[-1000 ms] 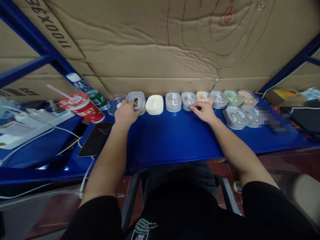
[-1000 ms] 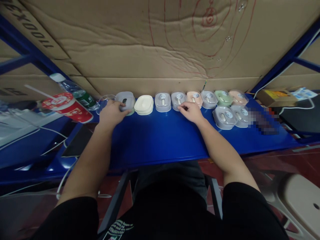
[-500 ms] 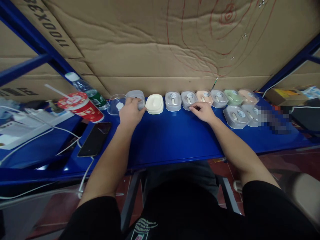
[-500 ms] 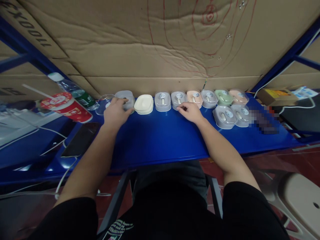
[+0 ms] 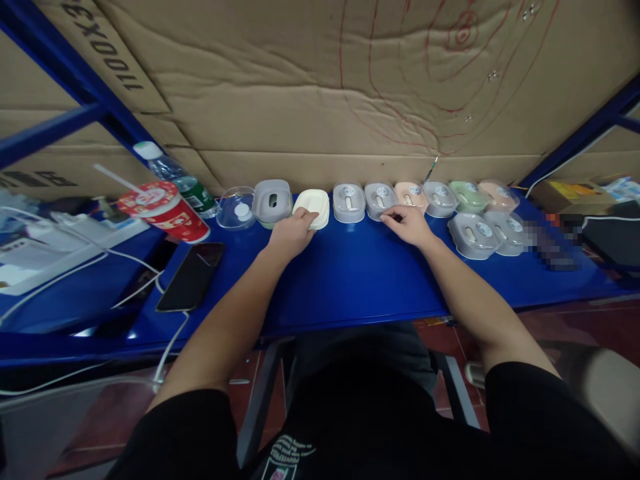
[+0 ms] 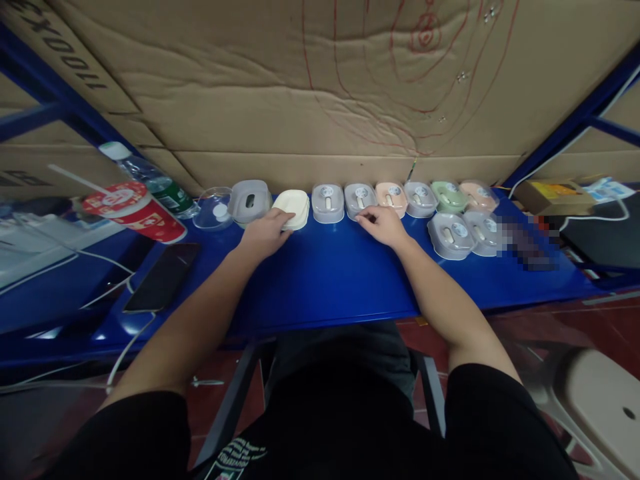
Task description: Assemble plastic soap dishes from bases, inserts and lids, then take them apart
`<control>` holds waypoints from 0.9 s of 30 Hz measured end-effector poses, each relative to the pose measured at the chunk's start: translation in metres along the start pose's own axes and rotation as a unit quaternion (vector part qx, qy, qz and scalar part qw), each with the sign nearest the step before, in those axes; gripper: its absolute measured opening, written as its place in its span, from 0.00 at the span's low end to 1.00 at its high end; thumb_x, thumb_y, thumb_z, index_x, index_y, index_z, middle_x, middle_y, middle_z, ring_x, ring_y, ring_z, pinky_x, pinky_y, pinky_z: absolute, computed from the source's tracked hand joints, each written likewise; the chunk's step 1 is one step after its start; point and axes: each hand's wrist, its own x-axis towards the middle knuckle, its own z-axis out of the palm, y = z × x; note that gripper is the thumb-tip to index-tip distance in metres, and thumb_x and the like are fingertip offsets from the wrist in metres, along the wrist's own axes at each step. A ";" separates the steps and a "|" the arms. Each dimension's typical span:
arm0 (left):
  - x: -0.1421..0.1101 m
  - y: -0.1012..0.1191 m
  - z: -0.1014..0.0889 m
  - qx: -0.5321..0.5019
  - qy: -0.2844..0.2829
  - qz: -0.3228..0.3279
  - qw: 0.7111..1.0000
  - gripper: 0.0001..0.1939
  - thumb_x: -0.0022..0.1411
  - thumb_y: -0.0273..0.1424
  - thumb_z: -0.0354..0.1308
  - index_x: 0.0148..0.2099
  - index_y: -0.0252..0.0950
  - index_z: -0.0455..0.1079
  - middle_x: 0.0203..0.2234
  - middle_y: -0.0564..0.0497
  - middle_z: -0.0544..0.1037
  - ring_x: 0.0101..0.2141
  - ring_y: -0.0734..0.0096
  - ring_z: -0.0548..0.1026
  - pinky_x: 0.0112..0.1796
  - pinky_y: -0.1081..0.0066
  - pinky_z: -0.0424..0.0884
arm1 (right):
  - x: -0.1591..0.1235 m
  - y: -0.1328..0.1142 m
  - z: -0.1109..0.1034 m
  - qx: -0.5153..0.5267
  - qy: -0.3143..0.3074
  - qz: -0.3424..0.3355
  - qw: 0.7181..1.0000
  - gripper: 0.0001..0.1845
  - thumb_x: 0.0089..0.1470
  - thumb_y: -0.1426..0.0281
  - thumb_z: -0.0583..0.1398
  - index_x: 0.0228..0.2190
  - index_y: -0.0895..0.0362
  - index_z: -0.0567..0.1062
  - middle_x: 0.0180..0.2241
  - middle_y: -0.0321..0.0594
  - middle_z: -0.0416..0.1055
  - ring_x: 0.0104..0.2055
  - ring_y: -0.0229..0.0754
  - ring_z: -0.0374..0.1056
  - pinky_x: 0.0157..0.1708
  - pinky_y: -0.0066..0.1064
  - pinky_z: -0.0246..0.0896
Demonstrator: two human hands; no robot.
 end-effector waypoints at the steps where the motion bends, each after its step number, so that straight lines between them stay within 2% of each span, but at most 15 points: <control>1: 0.001 -0.001 0.001 0.005 0.000 -0.003 1.000 0.25 0.73 0.34 0.51 0.69 0.41 0.67 0.64 0.43 0.72 0.56 0.51 0.77 0.50 0.58 0.75 | 0.000 0.001 0.000 0.000 -0.003 -0.001 1.000 0.17 0.61 0.55 0.63 0.34 0.55 0.84 0.32 0.42 0.83 0.32 0.45 0.75 0.35 0.36 0.67; 5: 0.001 -0.002 0.001 -0.015 0.021 0.003 1.000 0.22 0.72 0.31 0.51 0.65 0.40 0.70 0.61 0.43 0.73 0.54 0.52 0.78 0.48 0.59 0.75 | 0.000 0.002 0.000 -0.006 -0.011 0.004 1.000 0.19 0.62 0.54 0.62 0.34 0.55 0.83 0.31 0.42 0.82 0.31 0.45 0.74 0.34 0.36 0.65; 11: -0.010 0.000 -0.012 -0.100 0.123 0.032 0.987 0.17 0.66 0.28 0.57 0.56 0.41 0.74 0.56 0.46 0.76 0.53 0.56 0.77 0.46 0.61 0.75 | 0.000 0.000 -0.002 -0.011 0.006 0.019 1.000 0.20 0.62 0.53 0.61 0.34 0.57 0.83 0.29 0.42 0.81 0.30 0.43 0.73 0.33 0.35 0.64; 13: -0.015 0.002 -0.016 -0.116 0.140 0.062 0.981 0.15 0.64 0.27 0.58 0.52 0.40 0.75 0.54 0.46 0.77 0.52 0.58 0.77 0.45 0.63 0.74 | 0.000 -0.002 -0.002 -0.007 0.011 0.020 1.000 0.20 0.62 0.53 0.62 0.35 0.57 0.83 0.30 0.42 0.81 0.30 0.43 0.73 0.33 0.34 0.64; 16: -0.021 0.008 -0.017 -0.130 0.099 0.147 0.976 0.13 0.64 0.25 0.56 0.49 0.39 0.75 0.51 0.45 0.78 0.48 0.61 0.78 0.43 0.65 0.73 | -0.001 -0.004 -0.002 -0.005 0.015 0.019 1.000 0.20 0.61 0.53 0.62 0.34 0.56 0.84 0.29 0.42 0.82 0.30 0.43 0.73 0.33 0.35 0.64; 20: -0.023 0.020 -0.012 -0.147 -0.038 0.248 0.957 0.12 0.62 0.23 0.54 0.45 0.37 0.76 0.49 0.47 0.79 0.46 0.64 0.79 0.43 0.67 0.73 | 0.000 -0.005 -0.003 -0.003 0.018 0.015 1.000 0.20 0.61 0.54 0.62 0.34 0.56 0.84 0.29 0.42 0.82 0.30 0.44 0.74 0.33 0.35 0.65; 22: -0.023 0.022 -0.010 -0.163 -0.095 0.262 0.946 0.14 0.61 0.22 0.54 0.44 0.38 0.77 0.48 0.48 0.80 0.45 0.65 0.79 0.44 0.67 0.72 | 0.000 -0.005 -0.003 -0.001 0.020 0.013 1.000 0.20 0.61 0.54 0.62 0.34 0.57 0.84 0.29 0.42 0.82 0.29 0.43 0.74 0.33 0.34 0.65; 24: -0.023 0.019 -0.010 -0.178 -0.123 0.256 0.942 0.15 0.59 0.21 0.54 0.44 0.38 0.78 0.47 0.49 0.80 0.44 0.66 0.79 0.44 0.67 0.72 | 0.000 -0.005 -0.004 -0.003 0.019 0.012 1.000 0.19 0.61 0.54 0.62 0.34 0.57 0.84 0.28 0.42 0.82 0.29 0.43 0.73 0.33 0.34 0.65; 27: -0.021 0.007 -0.012 -0.185 -0.111 0.228 0.949 0.15 0.57 0.20 0.54 0.41 0.39 0.79 0.44 0.50 0.82 0.43 0.66 0.80 0.45 0.67 0.72 | -0.001 -0.004 -0.003 -0.007 0.020 0.016 1.000 0.19 0.60 0.54 0.63 0.34 0.56 0.84 0.29 0.42 0.82 0.29 0.43 0.73 0.32 0.34 0.65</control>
